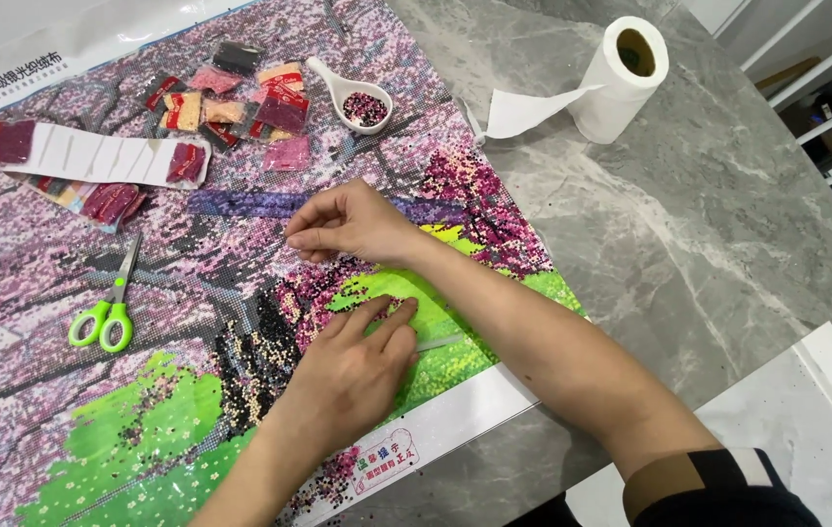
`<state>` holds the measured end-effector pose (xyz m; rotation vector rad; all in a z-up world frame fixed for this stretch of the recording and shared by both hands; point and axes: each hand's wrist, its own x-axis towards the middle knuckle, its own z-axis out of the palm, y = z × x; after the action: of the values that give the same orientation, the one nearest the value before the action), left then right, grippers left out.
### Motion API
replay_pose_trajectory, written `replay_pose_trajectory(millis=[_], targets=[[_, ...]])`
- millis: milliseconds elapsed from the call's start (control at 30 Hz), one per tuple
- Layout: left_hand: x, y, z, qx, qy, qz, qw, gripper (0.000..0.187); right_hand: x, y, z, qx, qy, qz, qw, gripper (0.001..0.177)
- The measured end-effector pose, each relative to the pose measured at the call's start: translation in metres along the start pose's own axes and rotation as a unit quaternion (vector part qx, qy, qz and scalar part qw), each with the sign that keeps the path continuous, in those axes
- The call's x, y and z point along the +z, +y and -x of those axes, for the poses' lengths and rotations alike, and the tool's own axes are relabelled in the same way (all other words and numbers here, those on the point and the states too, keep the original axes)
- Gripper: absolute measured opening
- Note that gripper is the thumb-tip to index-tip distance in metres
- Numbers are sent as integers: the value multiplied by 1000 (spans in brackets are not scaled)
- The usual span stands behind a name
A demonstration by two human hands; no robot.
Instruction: A person is working on a diamond painting, using a specialized pen to pick up small resin beads and place them onto a coded adhesive canvas to create a mosaic image.
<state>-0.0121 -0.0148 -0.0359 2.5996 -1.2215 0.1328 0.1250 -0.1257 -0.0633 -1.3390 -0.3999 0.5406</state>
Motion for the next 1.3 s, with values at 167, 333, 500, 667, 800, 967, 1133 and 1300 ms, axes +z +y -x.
replay_pose_trajectory(millis=[167,333,500,667,800,967,1133,1300], targets=[[-8,2,6,-11,-15,28,999,22,0,0,0,6,-2,8,1000,16],[-32,11,5,37,9,47,998,19,0,-1,0,0,-1,15,1000,16],[-34,-3,-4,-67,29,321,944,27,1,1,-1,14,7,4,1000,18],[5,-19,-6,-26,195,379,904,25,-3,16,-2,-76,-17,-25,997,17],[20,-22,-4,-65,154,379,910,8,-2,11,0,-81,-17,-17,996,17],[26,-18,-4,-82,151,378,910,6,-3,13,-2,-86,-20,-20,996,17],[28,-18,-3,-82,139,352,922,7,-4,15,-3,-95,-26,-23,995,17],[29,-18,-4,-74,135,351,924,6,-3,15,-3,-97,-27,-24,995,17]])
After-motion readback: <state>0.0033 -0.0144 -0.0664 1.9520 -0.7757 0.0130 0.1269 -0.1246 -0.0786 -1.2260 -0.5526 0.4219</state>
